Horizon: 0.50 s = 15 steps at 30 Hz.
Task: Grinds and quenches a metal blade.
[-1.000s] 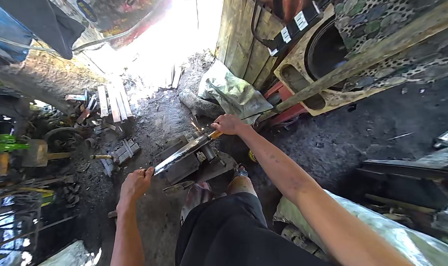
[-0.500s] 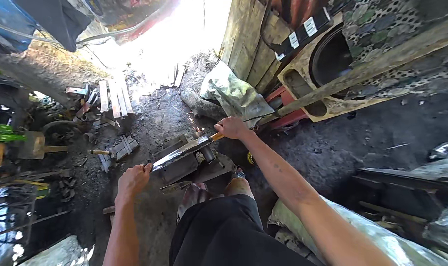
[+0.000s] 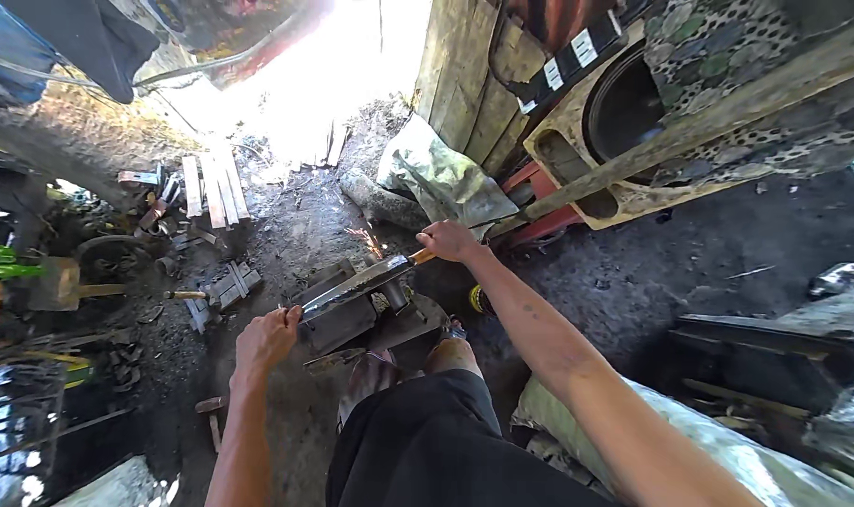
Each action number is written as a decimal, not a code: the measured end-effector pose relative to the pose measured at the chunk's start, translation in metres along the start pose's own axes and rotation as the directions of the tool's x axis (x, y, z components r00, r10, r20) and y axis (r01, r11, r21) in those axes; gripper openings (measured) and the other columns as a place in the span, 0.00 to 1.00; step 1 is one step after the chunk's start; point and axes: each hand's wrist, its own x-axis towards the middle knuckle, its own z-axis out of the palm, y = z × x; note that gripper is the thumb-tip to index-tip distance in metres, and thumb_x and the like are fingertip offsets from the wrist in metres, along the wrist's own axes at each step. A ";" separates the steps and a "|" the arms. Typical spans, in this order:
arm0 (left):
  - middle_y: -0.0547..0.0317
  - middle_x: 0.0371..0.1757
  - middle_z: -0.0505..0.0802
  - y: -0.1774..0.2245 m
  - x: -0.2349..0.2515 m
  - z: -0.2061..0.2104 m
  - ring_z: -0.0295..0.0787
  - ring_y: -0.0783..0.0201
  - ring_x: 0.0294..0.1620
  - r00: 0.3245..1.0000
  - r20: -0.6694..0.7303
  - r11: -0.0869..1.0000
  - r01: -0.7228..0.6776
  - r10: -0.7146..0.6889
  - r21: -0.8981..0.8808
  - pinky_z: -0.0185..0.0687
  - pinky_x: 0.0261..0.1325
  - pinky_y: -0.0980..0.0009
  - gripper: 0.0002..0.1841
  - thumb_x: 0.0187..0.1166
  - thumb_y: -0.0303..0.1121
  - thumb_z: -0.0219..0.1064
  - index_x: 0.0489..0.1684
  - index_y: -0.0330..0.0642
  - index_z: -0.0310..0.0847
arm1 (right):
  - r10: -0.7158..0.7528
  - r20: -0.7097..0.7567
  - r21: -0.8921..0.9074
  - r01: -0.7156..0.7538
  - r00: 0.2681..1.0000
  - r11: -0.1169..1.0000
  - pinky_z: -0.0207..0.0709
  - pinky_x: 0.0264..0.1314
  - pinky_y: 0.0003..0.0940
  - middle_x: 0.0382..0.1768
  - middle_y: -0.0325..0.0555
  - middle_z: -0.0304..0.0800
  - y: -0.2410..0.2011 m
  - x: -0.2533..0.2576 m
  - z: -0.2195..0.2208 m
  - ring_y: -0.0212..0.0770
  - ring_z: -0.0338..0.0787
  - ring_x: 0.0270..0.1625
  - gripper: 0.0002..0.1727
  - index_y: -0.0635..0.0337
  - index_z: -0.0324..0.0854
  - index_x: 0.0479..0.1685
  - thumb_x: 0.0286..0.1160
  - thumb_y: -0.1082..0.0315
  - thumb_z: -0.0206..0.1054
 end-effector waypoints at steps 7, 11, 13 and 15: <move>0.44 0.42 0.93 -0.017 -0.018 -0.007 0.93 0.41 0.52 0.997 0.043 0.997 0.068 -0.069 0.030 0.82 0.47 0.34 0.38 0.87 0.68 0.36 0.39 0.46 0.86 | -0.075 0.053 0.011 0.075 0.996 0.997 0.83 0.56 0.67 0.46 0.51 0.95 -0.016 0.011 0.010 0.57 0.93 0.57 0.30 0.49 0.93 0.43 0.89 0.41 0.47; 0.46 0.43 0.94 -0.019 -0.019 -0.003 0.93 0.42 0.52 0.998 0.039 0.998 0.056 -0.056 0.005 0.82 0.48 0.35 0.39 0.87 0.68 0.35 0.39 0.48 0.87 | -0.034 0.080 0.008 0.033 0.996 0.999 0.82 0.55 0.67 0.45 0.52 0.96 -0.018 0.013 0.003 0.57 0.93 0.56 0.29 0.49 0.93 0.42 0.89 0.42 0.48; 0.46 0.41 0.94 -0.025 -0.019 -0.003 0.93 0.42 0.51 0.997 0.038 0.997 0.073 -0.074 0.012 0.82 0.47 0.35 0.39 0.86 0.69 0.36 0.38 0.48 0.87 | -0.059 0.086 -0.009 0.060 0.995 0.998 0.82 0.58 0.66 0.48 0.49 0.96 -0.025 0.012 0.006 0.55 0.93 0.59 0.29 0.46 0.93 0.45 0.89 0.41 0.47; 0.45 0.43 0.94 -0.017 -0.019 -0.006 0.93 0.41 0.52 0.997 0.036 0.998 0.070 -0.070 0.008 0.82 0.49 0.34 0.38 0.88 0.67 0.37 0.41 0.47 0.87 | -0.075 0.073 0.001 0.076 0.994 0.997 0.82 0.59 0.66 0.49 0.50 0.96 -0.020 0.011 0.008 0.56 0.92 0.60 0.30 0.47 0.93 0.46 0.90 0.41 0.46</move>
